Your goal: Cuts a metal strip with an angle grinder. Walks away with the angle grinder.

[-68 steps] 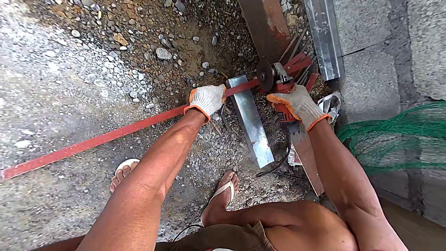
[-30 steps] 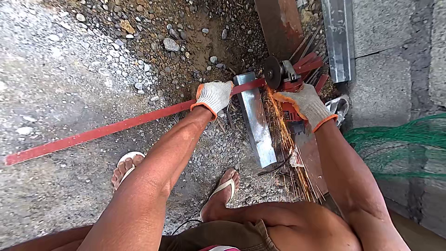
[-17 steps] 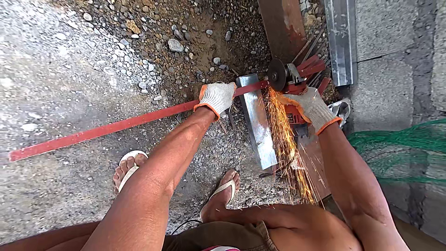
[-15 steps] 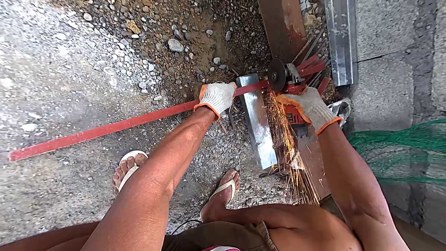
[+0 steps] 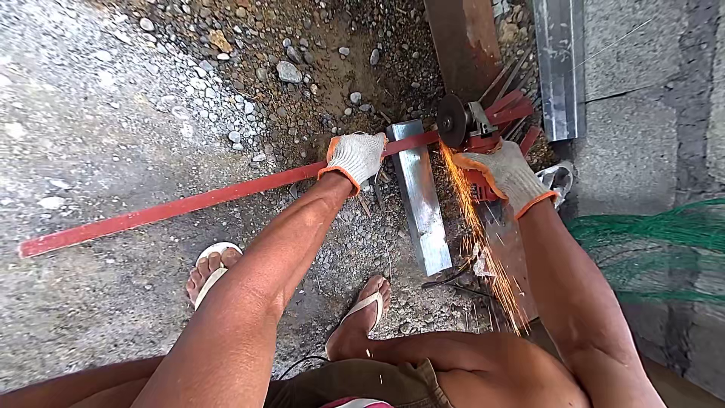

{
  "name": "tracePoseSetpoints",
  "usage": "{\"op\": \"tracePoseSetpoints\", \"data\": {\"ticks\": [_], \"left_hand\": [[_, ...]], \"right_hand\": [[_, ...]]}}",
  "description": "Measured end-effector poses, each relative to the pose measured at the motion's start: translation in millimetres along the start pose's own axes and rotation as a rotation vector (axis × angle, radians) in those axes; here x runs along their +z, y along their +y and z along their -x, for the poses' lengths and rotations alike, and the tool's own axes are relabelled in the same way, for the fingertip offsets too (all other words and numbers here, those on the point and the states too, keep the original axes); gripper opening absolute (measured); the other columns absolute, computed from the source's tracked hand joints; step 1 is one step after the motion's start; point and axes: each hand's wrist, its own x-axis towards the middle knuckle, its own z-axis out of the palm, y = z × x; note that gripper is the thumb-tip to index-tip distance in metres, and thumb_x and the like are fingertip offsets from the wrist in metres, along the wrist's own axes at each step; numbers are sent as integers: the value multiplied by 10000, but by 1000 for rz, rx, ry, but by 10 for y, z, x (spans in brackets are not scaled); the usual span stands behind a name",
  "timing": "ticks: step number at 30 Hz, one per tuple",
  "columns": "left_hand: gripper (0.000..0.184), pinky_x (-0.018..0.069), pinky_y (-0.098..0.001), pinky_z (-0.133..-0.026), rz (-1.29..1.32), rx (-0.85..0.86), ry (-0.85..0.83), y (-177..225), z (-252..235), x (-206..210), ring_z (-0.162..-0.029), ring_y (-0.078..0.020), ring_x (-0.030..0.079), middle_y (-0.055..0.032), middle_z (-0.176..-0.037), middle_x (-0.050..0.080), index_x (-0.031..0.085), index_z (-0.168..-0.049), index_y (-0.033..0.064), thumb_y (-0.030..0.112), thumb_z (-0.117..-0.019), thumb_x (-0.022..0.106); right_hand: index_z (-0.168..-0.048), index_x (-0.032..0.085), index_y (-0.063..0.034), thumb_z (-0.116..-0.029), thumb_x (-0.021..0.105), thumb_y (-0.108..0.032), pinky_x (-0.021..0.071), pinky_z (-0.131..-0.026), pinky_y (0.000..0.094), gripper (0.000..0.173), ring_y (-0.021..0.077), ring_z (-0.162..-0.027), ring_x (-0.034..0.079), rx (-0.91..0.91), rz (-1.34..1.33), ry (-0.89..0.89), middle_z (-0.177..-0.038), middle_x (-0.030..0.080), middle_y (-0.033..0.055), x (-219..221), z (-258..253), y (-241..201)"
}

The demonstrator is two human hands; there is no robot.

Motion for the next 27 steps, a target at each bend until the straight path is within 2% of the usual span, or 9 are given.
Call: {"op": "tracePoseSetpoints", "data": {"ticks": [8, 11, 15, 18, 20, 24, 26, 27], "left_hand": [[344, 544, -640, -749, 3, 5, 2, 3, 13, -11, -956, -440, 704, -209, -1013, 716, 621, -1294, 113, 304, -1013, 564], [353, 547, -637, -740, -5, 1, 1, 5, 9, -3, -946, -436, 707, -207, -1009, 718, 618, -1303, 124, 317, -1013, 567], [341, 543, -640, -721, 0, 4, 14, -7, 0, 27, -923, -440, 705, -205, -975, 716, 629, -1271, 123, 327, -1004, 572], [338, 543, -637, -714, 4, -5, 10, 2, -5, 23, -909, -436, 705, -197, -963, 715, 628, -1270, 130, 327, -1001, 576], [335, 543, -629, -705, -6, -13, 6, 5, -2, 16, -899, -435, 704, -196, -956, 712, 621, -1275, 134, 323, -1004, 569], [357, 544, -637, -730, 10, -18, -7, 20, 3, 15, -927, -434, 704, -202, -983, 714, 612, -1309, 131, 314, -1005, 569], [343, 544, -635, -730, 6, -24, -8, 16, 7, 11, -926, -428, 706, -193, -979, 715, 612, -1294, 142, 321, -1004, 571], [342, 543, -636, -732, 9, -26, -12, 25, 11, 9, -928, -431, 705, -195, -979, 715, 612, -1294, 139, 317, -1004, 574]], "right_hand": [[-1212, 645, -74, -794, 901, -269, 619, -804, 357, 527, 149, -892, 724, 10, -40, -11, -1022, 733, 74, -18, 58, -44], [-1211, 651, -78, -775, 910, -317, 609, -800, 390, 561, 169, -878, 714, 15, 13, -6, -1017, 728, 83, -36, 42, -38], [-1111, 702, -121, -748, 895, -408, 631, -764, 416, 501, 165, -824, 736, -107, 82, 21, -937, 751, 52, 1, -155, 208], [-1116, 698, -119, -785, 874, -404, 615, -792, 449, 471, 175, -857, 725, -121, 127, 14, -958, 742, 61, -13, -188, 229], [-1109, 711, -130, -748, 893, -415, 626, -796, 440, 494, 171, -863, 733, -103, 116, 19, -961, 750, 51, -5, -168, 211], [-1087, 721, -131, -744, 888, -448, 630, -756, 432, 496, 174, -813, 733, -109, 110, 10, -924, 752, 49, -26, -134, 248], [-1103, 702, -137, -790, 845, -490, 577, -744, 440, 492, 174, -815, 687, -117, 161, 14, -928, 715, 53, -34, -5, 203], [-1113, 701, -122, -785, 846, -506, 583, -762, 459, 525, 187, -835, 696, -110, 186, 29, -944, 722, 66, -32, 1, 188]]}}
